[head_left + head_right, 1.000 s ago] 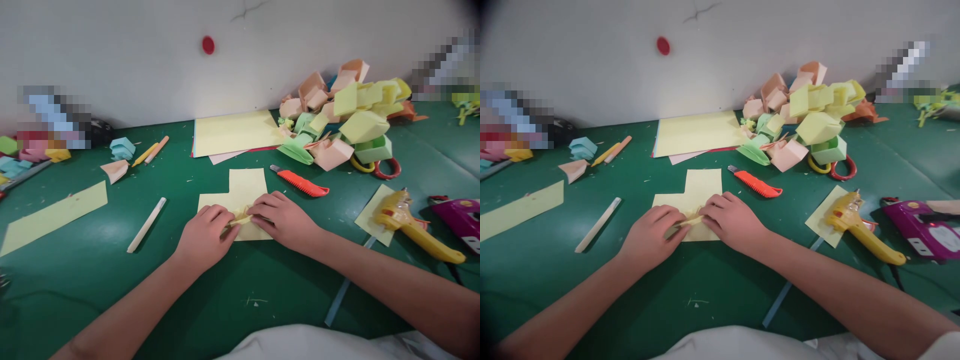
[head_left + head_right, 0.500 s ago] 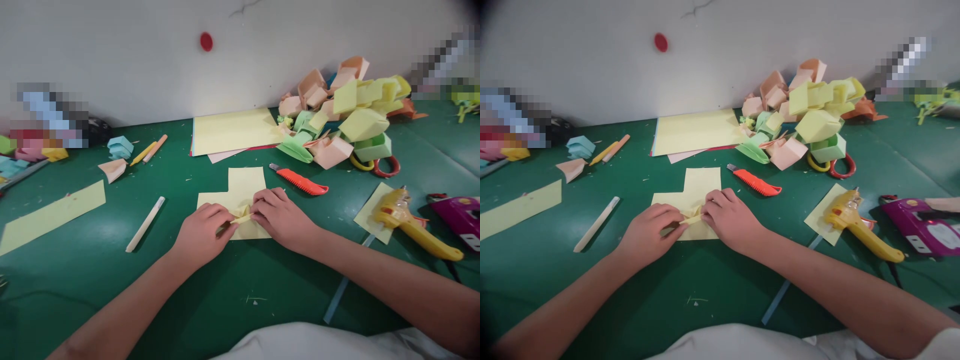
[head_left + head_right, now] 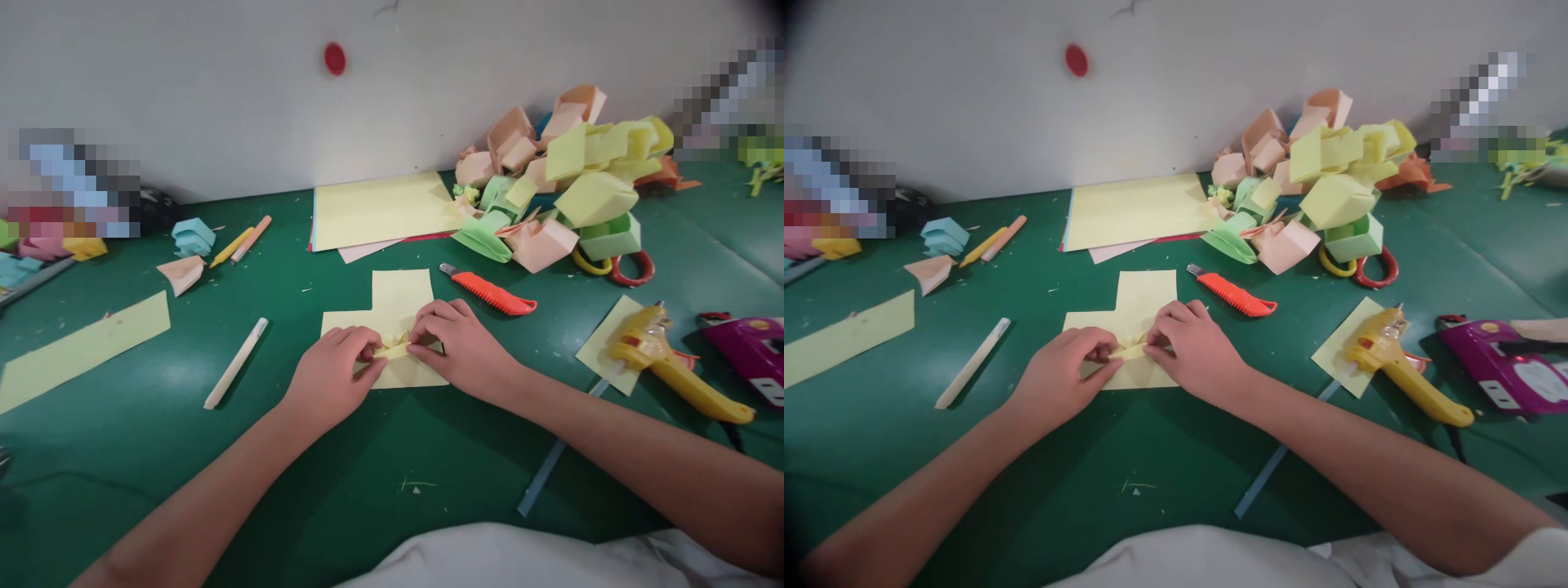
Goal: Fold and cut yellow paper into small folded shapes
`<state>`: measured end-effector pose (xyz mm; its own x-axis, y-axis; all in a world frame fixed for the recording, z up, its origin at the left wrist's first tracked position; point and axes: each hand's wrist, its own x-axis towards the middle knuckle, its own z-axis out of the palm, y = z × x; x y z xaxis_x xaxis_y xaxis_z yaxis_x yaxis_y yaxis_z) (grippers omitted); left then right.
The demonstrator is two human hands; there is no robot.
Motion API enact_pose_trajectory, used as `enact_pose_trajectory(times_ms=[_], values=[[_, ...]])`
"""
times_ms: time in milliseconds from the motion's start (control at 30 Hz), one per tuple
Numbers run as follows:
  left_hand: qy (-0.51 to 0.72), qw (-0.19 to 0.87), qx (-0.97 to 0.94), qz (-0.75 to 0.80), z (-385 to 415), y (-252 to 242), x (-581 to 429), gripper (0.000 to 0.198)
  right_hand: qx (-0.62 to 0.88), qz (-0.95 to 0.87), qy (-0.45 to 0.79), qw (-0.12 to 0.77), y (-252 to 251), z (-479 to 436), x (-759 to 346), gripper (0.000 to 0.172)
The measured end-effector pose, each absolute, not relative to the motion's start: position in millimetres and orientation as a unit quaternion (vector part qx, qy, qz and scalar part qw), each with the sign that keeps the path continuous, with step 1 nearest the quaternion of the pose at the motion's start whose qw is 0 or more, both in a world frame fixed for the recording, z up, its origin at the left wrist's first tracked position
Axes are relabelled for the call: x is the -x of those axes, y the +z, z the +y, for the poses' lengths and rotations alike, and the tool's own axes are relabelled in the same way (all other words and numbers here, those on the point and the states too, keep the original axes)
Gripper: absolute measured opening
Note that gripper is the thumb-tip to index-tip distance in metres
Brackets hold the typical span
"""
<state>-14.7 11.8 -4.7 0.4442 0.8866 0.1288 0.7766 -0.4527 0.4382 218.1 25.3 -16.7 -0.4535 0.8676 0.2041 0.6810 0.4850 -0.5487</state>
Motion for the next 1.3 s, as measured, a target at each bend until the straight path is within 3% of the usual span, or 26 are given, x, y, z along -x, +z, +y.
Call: enact_pose_trajectory(times_ms=[400, 700, 833, 1300], values=[[0.155, 0.095, -0.836, 0.517, 9.8, -3.9, 5.3, 0.017, 0.461, -0.832, 0.208, 0.227, -12.1, 26.0, -218.7, 0.003], [0.186, 0.192, -0.806, 0.528, 13.5, 2.0, 8.5, 0.016, 0.471, -0.819, 0.227, 0.236, -14.7, 28.5, -218.2, 0.011], [0.176, 0.198, -0.802, 0.536, 14.1, 5.8, 5.3, 0.021, 0.490, -0.813, 0.220, 0.224, -13.2, 29.4, -215.2, 0.012], [0.184, 0.205, -0.760, 0.589, 12.3, 7.0, -2.2, 0.007, 0.512, -0.798, 0.230, 0.219, -9.8, 29.5, -210.2, 0.010]])
